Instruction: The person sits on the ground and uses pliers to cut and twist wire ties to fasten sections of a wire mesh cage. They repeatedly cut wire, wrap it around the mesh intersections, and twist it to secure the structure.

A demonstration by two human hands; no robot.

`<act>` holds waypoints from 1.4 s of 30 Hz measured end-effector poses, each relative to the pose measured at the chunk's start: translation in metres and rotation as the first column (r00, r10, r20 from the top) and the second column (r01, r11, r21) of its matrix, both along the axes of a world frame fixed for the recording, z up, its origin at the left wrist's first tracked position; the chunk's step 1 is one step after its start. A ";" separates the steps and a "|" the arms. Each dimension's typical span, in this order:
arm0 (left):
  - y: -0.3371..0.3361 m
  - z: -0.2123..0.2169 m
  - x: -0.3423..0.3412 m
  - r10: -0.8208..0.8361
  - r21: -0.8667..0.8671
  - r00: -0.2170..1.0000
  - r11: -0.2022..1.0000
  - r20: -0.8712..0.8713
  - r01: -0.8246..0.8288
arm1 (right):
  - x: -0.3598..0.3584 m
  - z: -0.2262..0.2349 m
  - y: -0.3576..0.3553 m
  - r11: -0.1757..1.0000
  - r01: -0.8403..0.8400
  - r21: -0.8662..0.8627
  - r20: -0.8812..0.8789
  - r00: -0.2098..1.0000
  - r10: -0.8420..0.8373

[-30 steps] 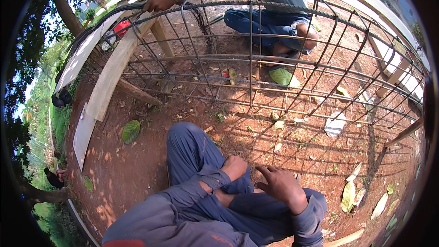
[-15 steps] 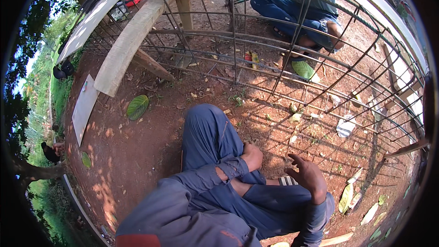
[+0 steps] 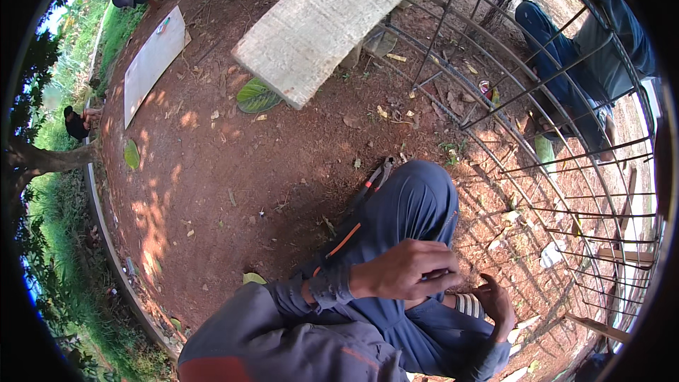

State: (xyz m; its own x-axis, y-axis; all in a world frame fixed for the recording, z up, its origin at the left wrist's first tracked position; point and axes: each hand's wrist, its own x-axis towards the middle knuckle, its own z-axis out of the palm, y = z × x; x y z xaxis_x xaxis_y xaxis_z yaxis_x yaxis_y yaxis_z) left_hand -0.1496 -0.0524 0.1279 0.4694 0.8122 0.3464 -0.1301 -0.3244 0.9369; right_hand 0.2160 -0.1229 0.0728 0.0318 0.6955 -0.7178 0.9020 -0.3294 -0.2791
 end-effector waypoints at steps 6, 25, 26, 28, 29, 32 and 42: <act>-0.006 -0.112 -0.122 0.658 0.264 0.503 0.717 -0.560 -0.645 | -0.018 -0.009 0.012 0.991 -0.037 -0.127 0.098 0.994 0.049; 0.022 -0.168 -0.119 0.153 -0.423 0.689 0.688 -0.709 -0.589 | -0.025 -0.020 0.008 0.999 0.009 0.054 -0.059 0.998 -0.005; 0.021 -0.152 -0.122 0.194 -0.378 0.671 0.701 -0.715 -0.605 | -0.026 -0.019 0.009 0.997 0.010 0.071 -0.080 0.997 -0.004; 0.020 -0.124 -0.134 0.259 -0.420 0.746 0.693 -0.613 -0.586 | -0.025 -0.019 0.010 0.989 -0.013 0.147 -0.124 0.992 0.031; 0.019 -0.110 -0.139 0.282 -0.443 0.781 0.695 -0.557 -0.567 | -0.024 -0.020 0.012 0.979 -0.032 0.201 -0.142 0.988 0.062; 0.028 -0.060 -0.142 0.281 -0.713 0.960 0.677 0.022 -0.182 | -0.040 0.003 0.024 0.954 0.063 0.293 -0.220 0.976 0.003; 0.063 0.031 0.051 -0.182 -0.534 0.972 0.812 0.150 0.234 | -0.050 0.078 0.056 0.659 0.613 0.437 -0.797 0.603 -0.033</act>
